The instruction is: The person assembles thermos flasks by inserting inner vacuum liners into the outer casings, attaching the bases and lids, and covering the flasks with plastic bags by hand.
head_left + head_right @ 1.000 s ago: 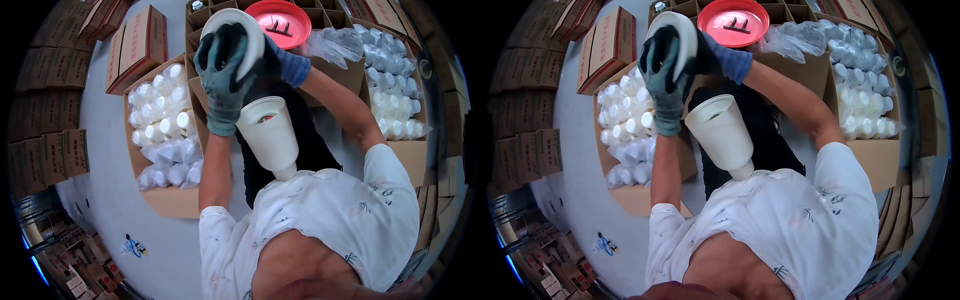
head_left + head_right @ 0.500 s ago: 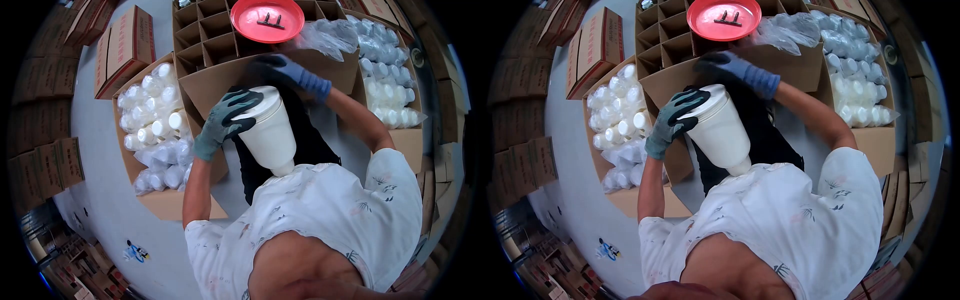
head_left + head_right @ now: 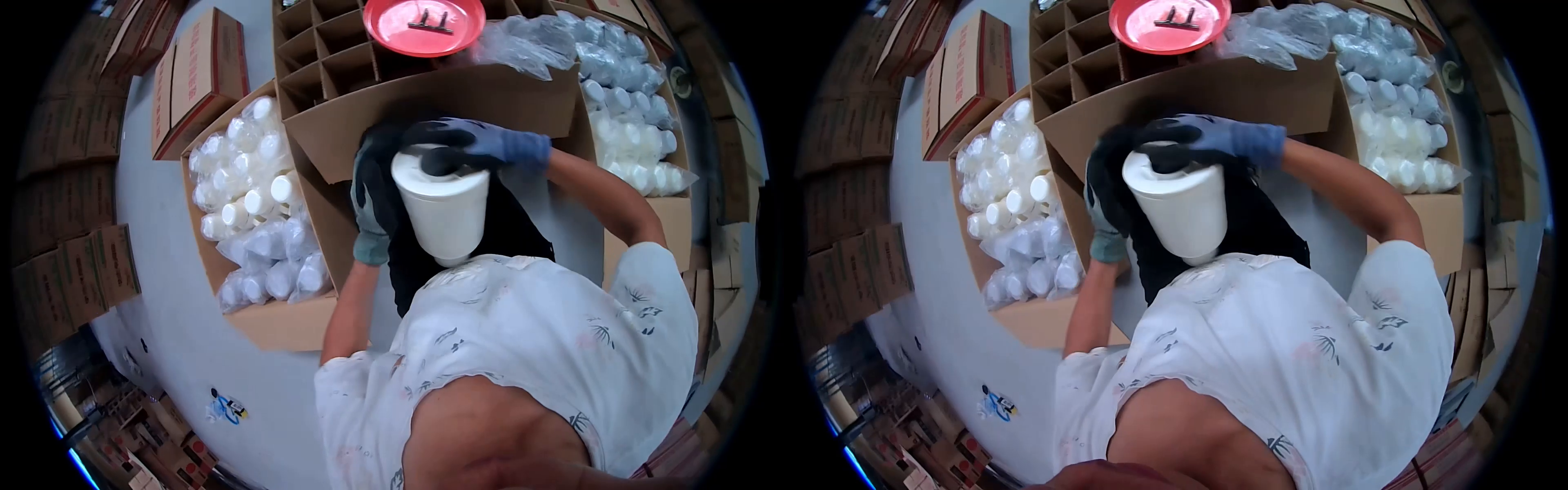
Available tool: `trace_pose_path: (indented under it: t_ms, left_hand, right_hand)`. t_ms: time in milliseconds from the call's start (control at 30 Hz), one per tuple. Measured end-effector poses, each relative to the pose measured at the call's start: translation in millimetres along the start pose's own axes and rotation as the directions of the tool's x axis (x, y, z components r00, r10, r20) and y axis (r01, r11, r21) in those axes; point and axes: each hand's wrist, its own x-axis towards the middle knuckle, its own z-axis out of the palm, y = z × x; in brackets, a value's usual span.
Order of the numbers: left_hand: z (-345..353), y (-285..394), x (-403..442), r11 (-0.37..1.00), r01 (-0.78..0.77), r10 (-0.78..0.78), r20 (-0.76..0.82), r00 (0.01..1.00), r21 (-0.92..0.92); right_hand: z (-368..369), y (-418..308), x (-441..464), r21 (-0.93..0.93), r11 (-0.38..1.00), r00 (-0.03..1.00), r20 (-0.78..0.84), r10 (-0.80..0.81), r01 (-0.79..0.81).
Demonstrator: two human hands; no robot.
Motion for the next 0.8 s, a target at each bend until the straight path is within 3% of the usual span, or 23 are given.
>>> trace_pose_path:
  t_ms: [33, 67, 133, 167, 200, 267, 300, 367, 400, 433, 500, 567, 600, 667, 700, 733, 767, 800]
  left_hand:
    - [17.7, -7.1, -6.5, 0.999, 0.031, -0.029, -0.085, 0.996, 0.019]
    - [21.1, -17.0, -14.8, 0.987, 0.156, -0.154, -0.062, 0.986, 0.032]
    - [13.2, -63.8, -35.8, 0.924, 0.377, -0.377, -0.008, 0.926, 0.065]
    - [5.9, -87.4, -48.6, 0.871, 0.483, -0.486, 0.016, 0.874, 0.093]
    - [3.5, -87.7, -45.8, 0.832, 0.544, -0.555, 0.187, 0.811, 0.107]
    - [17.3, -58.6, -54.6, 0.744, 0.652, -0.667, 0.098, 0.739, 0.147]
    - [7.7, -60.2, -56.7, 0.672, 0.738, -0.727, 0.129, 0.674, -0.066]
    - [3.7, -58.3, -61.9, 0.679, 0.729, -0.706, 0.192, 0.681, -0.090]
    - [6.8, -56.6, -62.4, 0.688, 0.717, -0.686, 0.218, 0.694, -0.114]
    - [9.7, -56.8, -65.2, 0.580, 0.793, -0.754, 0.246, 0.609, -0.187]
    - [20.6, -33.2, -62.2, 0.731, 0.670, -0.683, 0.163, 0.712, 0.130]
    - [31.2, -17.1, -58.5, 0.832, 0.405, -0.485, 0.143, 0.863, 0.380]
    - [51.2, 7.3, -49.3, 0.803, -0.034, -0.229, 0.361, 0.904, 0.595]
    - [78.6, 41.8, -32.0, 0.535, -0.515, -0.043, 0.630, 0.775, 0.670]
    - [70.7, 32.0, -24.2, 0.588, -0.460, 0.004, 0.566, 0.824, 0.665]
    - [47.8, 4.2, -26.0, 0.864, 0.026, -0.190, 0.279, 0.941, 0.503]
    - [40.9, 2.7, -18.5, 0.839, 0.276, -0.399, 0.187, 0.898, 0.469]
    - [37.9, 0.4, -9.0, 0.763, 0.501, -0.586, 0.109, 0.803, 0.410]
  right_hand:
    - [2.3, -12.2, -24.1, -0.219, 0.975, 0.994, -0.095, -0.050, 0.028]
    - [5.8, -5.1, -51.8, -0.386, 0.922, 0.978, -0.190, -0.086, 0.005]
    - [7.5, -20.0, -109.0, -0.554, 0.700, 0.892, -0.294, 0.342, -0.451]
    - [11.5, -25.1, -134.7, -0.553, 0.675, 0.872, -0.282, 0.400, -0.489]
    - [13.3, -28.6, -152.5, -0.558, 0.648, 0.852, -0.270, 0.449, -0.518]
    - [16.2, -33.6, -164.9, -0.463, 0.440, 0.576, -0.203, 0.792, -0.769]
    - [18.9, -20.3, -171.9, -0.418, 0.568, 0.700, -0.321, 0.638, -0.709]
    - [24.0, -21.1, -166.2, -0.461, 0.745, 0.815, -0.548, 0.188, -0.482]
    - [30.6, -24.1, -150.2, -0.312, 0.886, 0.826, -0.549, 0.126, -0.343]
    - [40.6, -26.0, -135.1, -0.148, 0.974, 0.828, -0.556, 0.064, -0.174]
    - [56.3, -1.5, -129.0, 0.316, 0.949, 0.775, -0.605, 0.185, 0.020]
    - [63.3, 55.9, -132.8, 0.785, 0.611, 0.689, -0.500, 0.524, 0.105]
    - [50.7, 59.0, -138.7, 0.980, 0.200, 0.702, -0.152, 0.695, 0.014]
    - [42.2, 43.8, -149.5, 0.976, 0.216, 0.752, -0.142, 0.644, 0.000]
    - [42.2, 54.6, -146.0, 0.968, 0.239, 0.727, -0.217, 0.652, 0.075]
    - [40.6, 76.3, -153.9, 0.757, 0.653, 0.733, -0.452, 0.509, 0.014]
    - [37.2, 66.1, -153.3, 0.509, 0.859, 0.757, -0.582, 0.296, 0.055]
    - [33.3, 43.5, -148.5, 0.201, 0.973, 0.772, -0.634, 0.041, 0.113]
